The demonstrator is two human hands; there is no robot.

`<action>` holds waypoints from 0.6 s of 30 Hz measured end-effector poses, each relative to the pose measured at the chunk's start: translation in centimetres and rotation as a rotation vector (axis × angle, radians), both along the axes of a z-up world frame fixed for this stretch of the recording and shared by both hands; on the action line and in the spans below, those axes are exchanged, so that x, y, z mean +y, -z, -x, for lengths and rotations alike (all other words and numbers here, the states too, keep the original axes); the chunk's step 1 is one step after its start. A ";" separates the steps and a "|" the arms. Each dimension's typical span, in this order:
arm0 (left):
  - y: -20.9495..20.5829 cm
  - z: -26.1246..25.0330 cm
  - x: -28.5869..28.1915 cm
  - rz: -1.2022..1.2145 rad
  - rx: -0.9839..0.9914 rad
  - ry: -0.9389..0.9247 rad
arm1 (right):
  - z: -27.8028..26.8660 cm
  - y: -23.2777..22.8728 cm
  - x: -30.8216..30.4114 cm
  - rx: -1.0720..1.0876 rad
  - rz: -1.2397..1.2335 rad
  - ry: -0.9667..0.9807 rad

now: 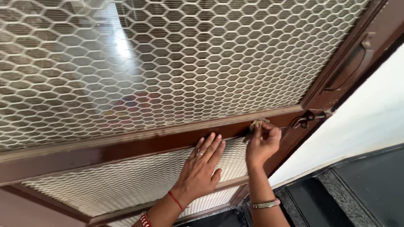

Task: The person cleans the wooden frame of a door with a mesh screen. They dip a cloth into a small bowl of yellow liquid and wipe the horizontal and vertical sections of the door frame.

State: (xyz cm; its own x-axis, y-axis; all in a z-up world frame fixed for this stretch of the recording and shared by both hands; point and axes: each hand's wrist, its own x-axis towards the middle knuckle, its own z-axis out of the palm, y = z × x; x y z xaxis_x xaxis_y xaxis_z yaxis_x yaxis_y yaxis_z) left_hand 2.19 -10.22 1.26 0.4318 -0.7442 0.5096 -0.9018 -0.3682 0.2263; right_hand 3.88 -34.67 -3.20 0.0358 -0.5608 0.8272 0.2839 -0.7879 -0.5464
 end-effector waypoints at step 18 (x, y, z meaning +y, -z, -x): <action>2.0 0.4 -3.1 -0.416 -0.027 -0.255 | 0.1 -2.5 -8.0 -0.077 -0.249 0.116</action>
